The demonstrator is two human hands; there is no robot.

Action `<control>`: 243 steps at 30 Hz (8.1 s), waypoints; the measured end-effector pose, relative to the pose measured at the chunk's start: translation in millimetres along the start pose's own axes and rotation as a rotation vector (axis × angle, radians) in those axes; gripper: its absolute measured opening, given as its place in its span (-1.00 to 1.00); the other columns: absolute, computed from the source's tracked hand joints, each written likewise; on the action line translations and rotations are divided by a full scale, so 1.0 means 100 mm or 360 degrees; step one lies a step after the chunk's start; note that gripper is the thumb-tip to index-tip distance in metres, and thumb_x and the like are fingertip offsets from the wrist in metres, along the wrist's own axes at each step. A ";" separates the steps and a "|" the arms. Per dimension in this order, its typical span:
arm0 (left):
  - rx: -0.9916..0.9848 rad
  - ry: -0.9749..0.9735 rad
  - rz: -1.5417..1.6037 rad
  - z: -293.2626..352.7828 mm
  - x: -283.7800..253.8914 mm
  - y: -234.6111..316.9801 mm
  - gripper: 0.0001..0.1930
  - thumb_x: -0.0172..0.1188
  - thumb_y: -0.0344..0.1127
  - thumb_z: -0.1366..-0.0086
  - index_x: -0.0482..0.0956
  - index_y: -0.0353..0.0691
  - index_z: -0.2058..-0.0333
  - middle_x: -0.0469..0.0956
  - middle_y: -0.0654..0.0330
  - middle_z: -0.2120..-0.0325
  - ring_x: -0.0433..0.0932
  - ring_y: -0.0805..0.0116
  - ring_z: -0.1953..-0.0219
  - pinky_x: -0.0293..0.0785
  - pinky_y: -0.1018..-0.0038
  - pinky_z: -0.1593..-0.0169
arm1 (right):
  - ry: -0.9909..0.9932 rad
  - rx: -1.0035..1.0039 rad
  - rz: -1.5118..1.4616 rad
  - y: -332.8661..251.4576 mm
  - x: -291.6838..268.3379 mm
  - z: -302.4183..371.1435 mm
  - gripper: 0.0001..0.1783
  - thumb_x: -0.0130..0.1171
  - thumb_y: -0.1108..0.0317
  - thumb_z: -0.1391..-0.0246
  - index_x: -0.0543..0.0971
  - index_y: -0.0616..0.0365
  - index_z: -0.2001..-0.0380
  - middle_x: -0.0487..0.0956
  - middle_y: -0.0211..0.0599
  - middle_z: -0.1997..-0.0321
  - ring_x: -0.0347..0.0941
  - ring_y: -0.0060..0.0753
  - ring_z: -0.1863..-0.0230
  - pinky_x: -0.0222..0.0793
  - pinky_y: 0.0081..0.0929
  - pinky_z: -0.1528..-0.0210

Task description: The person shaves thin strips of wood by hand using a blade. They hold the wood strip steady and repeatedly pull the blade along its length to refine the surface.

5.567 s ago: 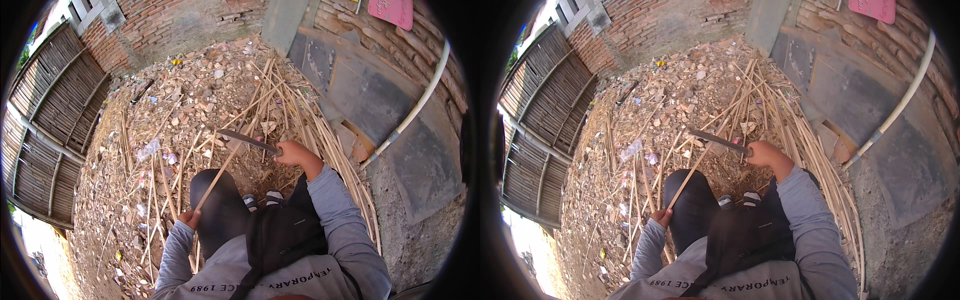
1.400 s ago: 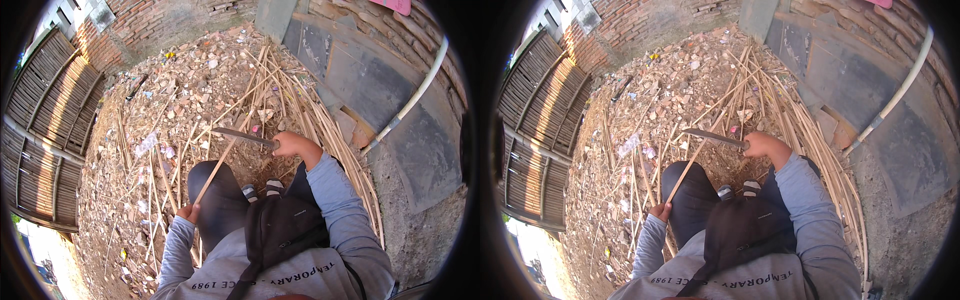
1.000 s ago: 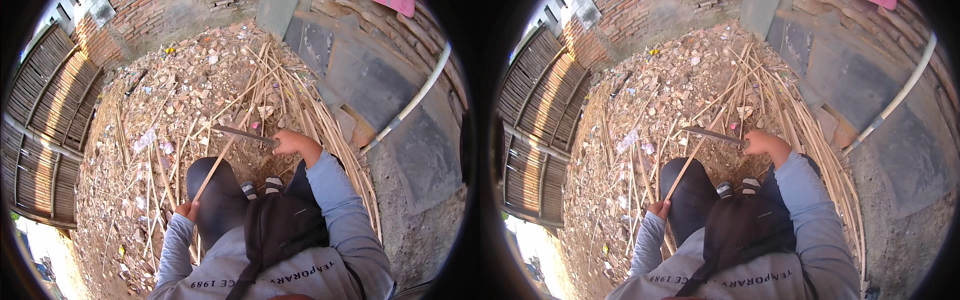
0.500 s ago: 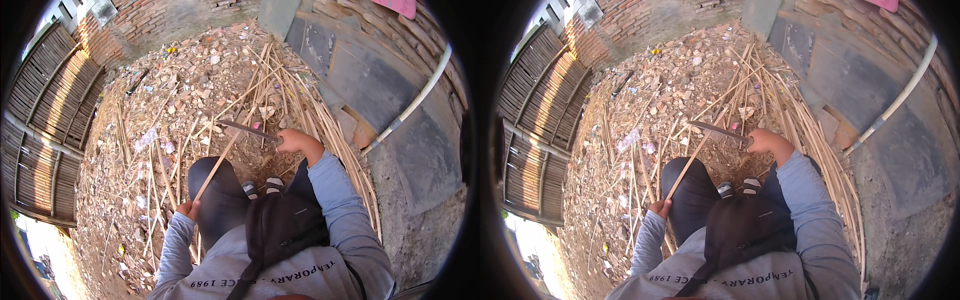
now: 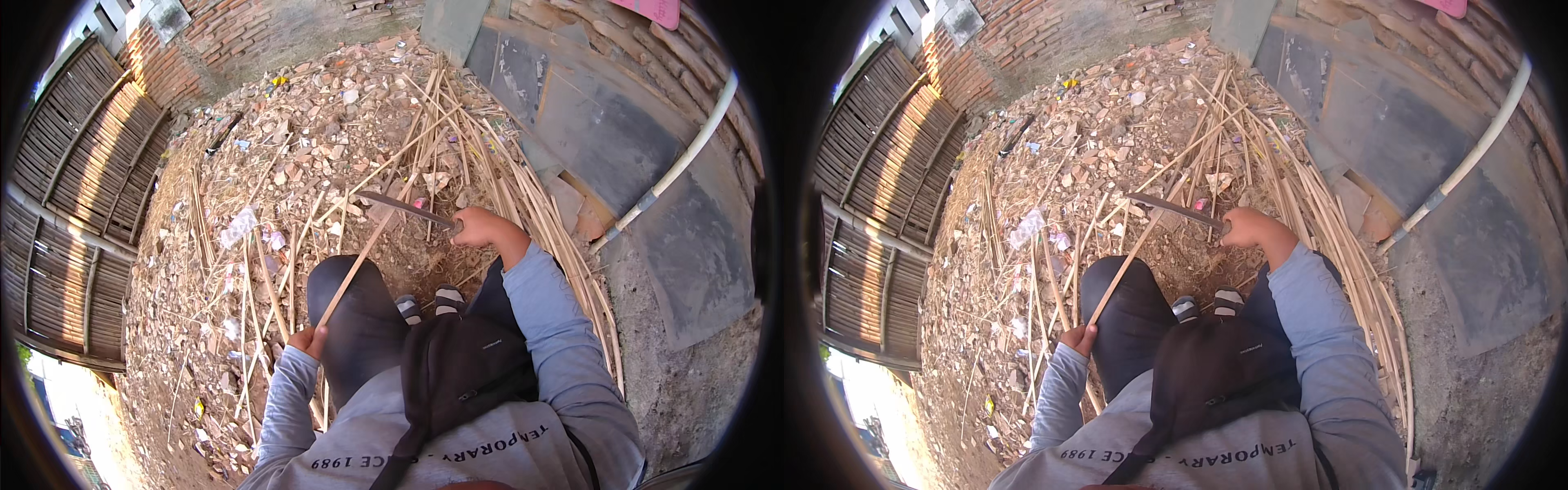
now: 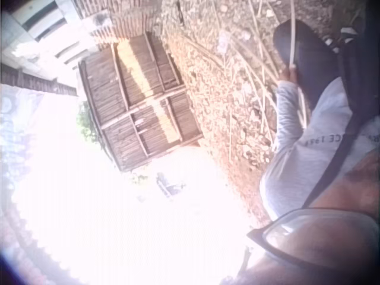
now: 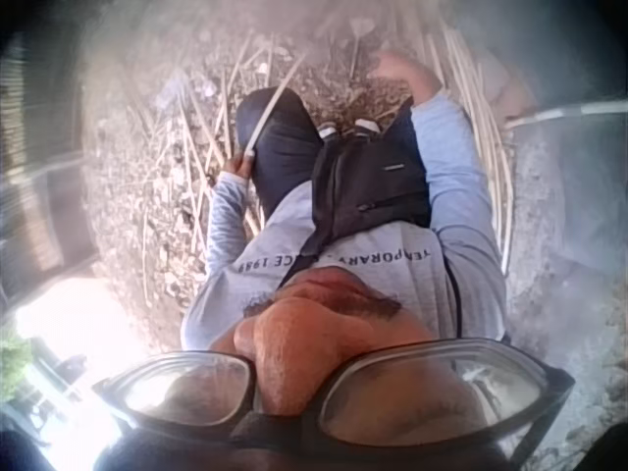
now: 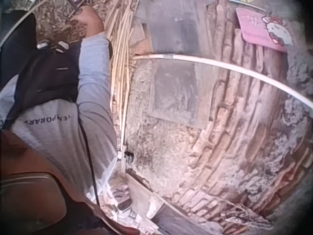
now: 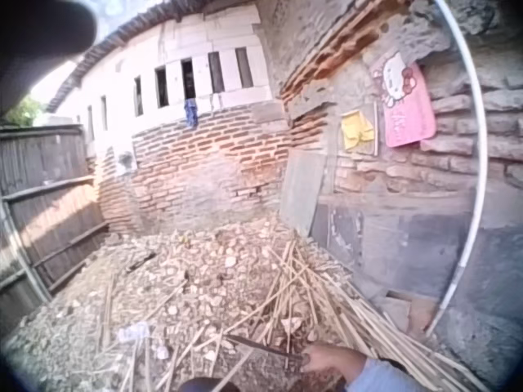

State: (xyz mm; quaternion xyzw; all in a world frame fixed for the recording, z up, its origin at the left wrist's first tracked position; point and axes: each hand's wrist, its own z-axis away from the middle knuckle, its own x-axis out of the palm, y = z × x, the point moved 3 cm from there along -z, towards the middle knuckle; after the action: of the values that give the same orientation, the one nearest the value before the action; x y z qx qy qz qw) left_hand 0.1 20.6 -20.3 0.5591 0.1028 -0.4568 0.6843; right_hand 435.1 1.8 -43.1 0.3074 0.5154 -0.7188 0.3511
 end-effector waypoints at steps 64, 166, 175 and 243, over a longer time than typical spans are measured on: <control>0.0095 -0.0049 0.0219 -0.12 0.07 -0.25 -0.49 0.03 0.02 -0.29 0.54 -0.45 0.21 0.58 0.17 0.45 0.48 0.49 0.37 0.40 0.53 0.25 | 0.0034 -0.0003 -0.0003 -0.04 0.02 0.04 -0.48 0.29 0.08 0.22 0.52 0.21 0.21 0.54 -0.03 0.27 0.46 -0.02 0.17 0.36 -0.22 0.14; 0.0220 0.0269 -0.0371 -0.13 0.09 -0.17 -0.41 -0.14 0.15 -0.29 0.51 -0.33 0.51 0.42 -0.07 0.71 0.48 -0.01 0.58 0.33 0.22 0.44 | 0.0024 0.0089 0.0000 -0.01 -0.02 0.04 -0.48 0.26 0.10 0.25 0.53 0.17 0.20 0.55 -0.03 0.26 0.48 -0.01 0.17 0.37 -0.22 0.13; 0.0250 0.0270 -0.0254 -0.12 0.11 -0.16 -0.39 -0.13 0.18 -0.29 0.51 -0.34 0.52 0.38 -0.01 0.74 0.43 0.15 0.64 0.31 0.28 0.47 | 0.0074 0.0050 0.0011 0.04 0.04 0.02 -0.47 0.28 0.09 0.27 0.53 0.20 0.22 0.55 -0.03 0.26 0.48 -0.02 0.17 0.38 -0.22 0.13; 0.0181 0.0163 -0.0433 -0.14 0.04 -0.17 -0.42 -0.17 0.13 -0.30 0.53 -0.35 0.44 0.48 -0.13 0.63 0.51 -0.08 0.50 0.37 0.20 0.38 | 0.0082 0.0105 0.0079 -0.03 -0.03 0.03 -0.47 0.28 0.10 0.25 0.55 0.19 0.19 0.55 0.01 0.30 0.49 -0.03 0.19 0.38 -0.21 0.16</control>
State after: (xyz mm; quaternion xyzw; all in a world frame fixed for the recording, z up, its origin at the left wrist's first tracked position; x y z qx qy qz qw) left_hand -5.5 31.1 -39.3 0.6006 0.1862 -0.5211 0.5771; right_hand 434.2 0.6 -38.7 0.3499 0.4924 -0.7183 0.3451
